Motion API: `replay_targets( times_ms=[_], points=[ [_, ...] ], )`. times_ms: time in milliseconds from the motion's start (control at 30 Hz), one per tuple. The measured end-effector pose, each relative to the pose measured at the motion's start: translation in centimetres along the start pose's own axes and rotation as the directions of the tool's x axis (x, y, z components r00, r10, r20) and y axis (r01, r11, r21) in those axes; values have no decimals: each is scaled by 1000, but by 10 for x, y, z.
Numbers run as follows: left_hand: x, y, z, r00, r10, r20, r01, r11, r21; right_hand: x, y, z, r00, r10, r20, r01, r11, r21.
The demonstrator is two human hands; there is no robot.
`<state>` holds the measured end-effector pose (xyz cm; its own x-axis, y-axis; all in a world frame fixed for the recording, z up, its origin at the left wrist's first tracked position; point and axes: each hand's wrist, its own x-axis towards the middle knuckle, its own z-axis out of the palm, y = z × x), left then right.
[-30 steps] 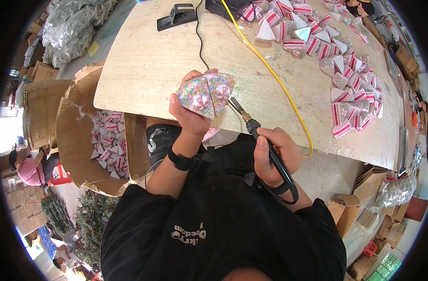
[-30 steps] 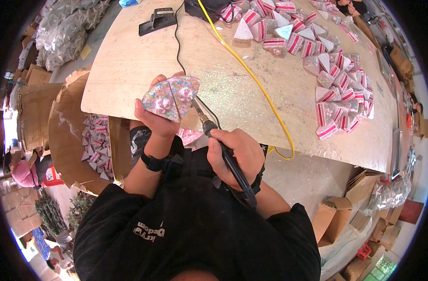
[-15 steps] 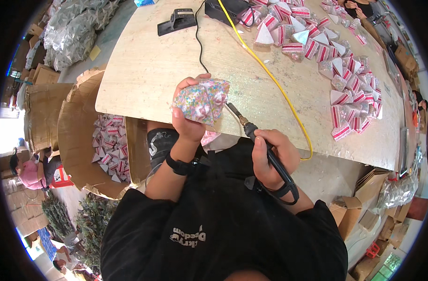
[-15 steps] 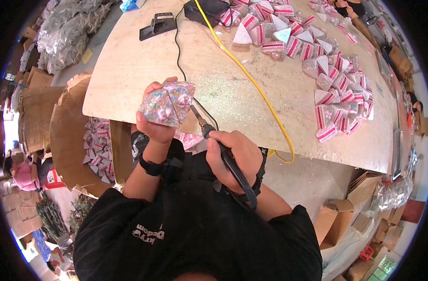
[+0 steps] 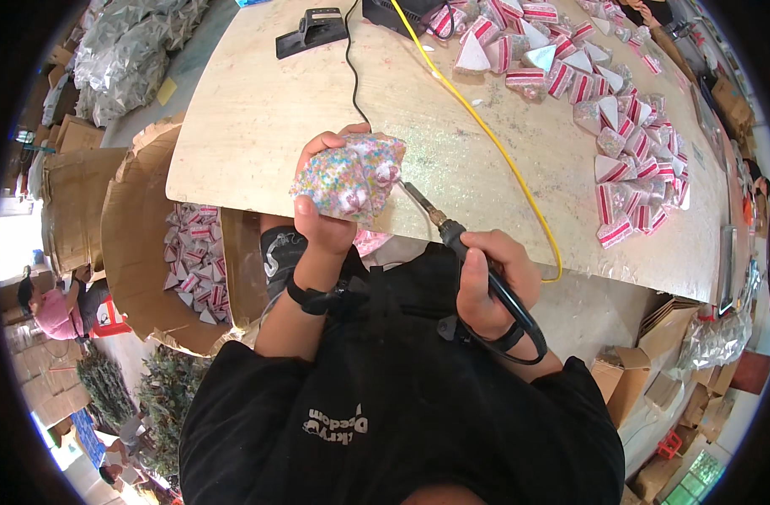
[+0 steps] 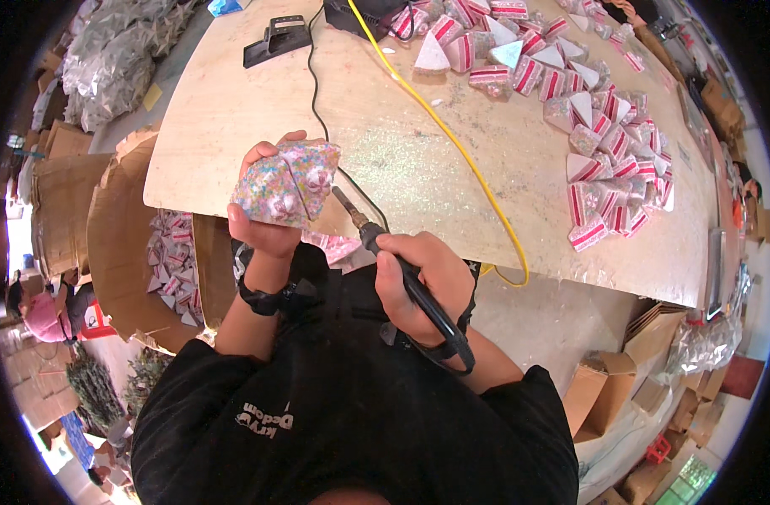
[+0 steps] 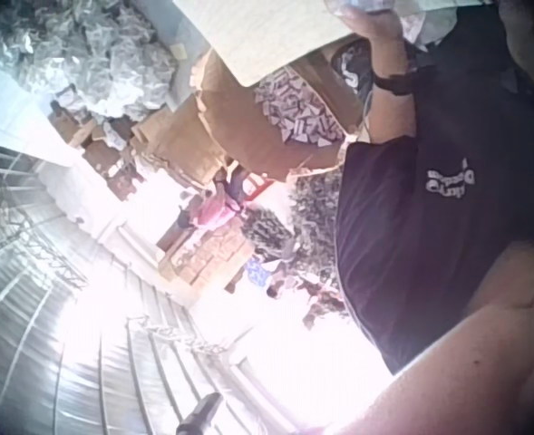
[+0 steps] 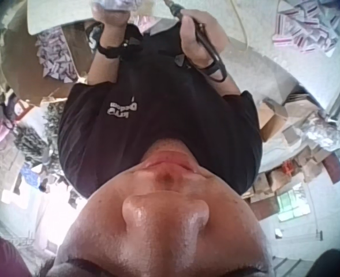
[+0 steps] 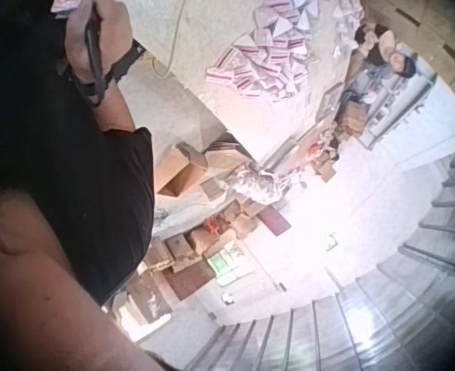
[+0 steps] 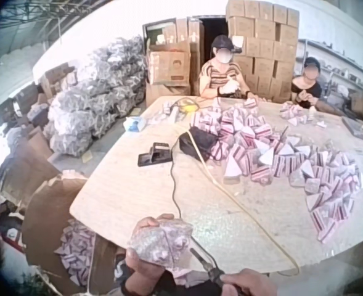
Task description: The person uses a heated tool to fuse together triangular, cake-shaped squishies into a larger cluster. They pick up individual pieces from a table, press the tool along the edges to join them, and then toss the finished clusters into a large cardboard bin.
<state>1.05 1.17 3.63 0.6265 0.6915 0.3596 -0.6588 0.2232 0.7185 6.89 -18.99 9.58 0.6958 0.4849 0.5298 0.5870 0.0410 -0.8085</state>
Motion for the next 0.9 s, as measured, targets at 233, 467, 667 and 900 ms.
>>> replay_targets(
  times_ms=[233, 467, 667, 900],
  points=[
    [-3, 1, 0, 940, -286, -187, 219, 924, -314, -4, 9, -1, 983, -96, -153, 123, 976, 178],
    [-4, 2, -4, 934, -298, -197, 222, 916, -335, 0, 1, 0, 986, -117, 114, 113, 993, 43],
    [-4, 3, -8, 955, -256, -148, 190, 914, -358, 3, -1, 1, 983, -111, 146, 100, 992, 78],
    [-5, 1, -8, 968, -201, -152, 145, 936, -319, -1, 2, 5, 986, -113, 123, 107, 993, 53]
  ],
)
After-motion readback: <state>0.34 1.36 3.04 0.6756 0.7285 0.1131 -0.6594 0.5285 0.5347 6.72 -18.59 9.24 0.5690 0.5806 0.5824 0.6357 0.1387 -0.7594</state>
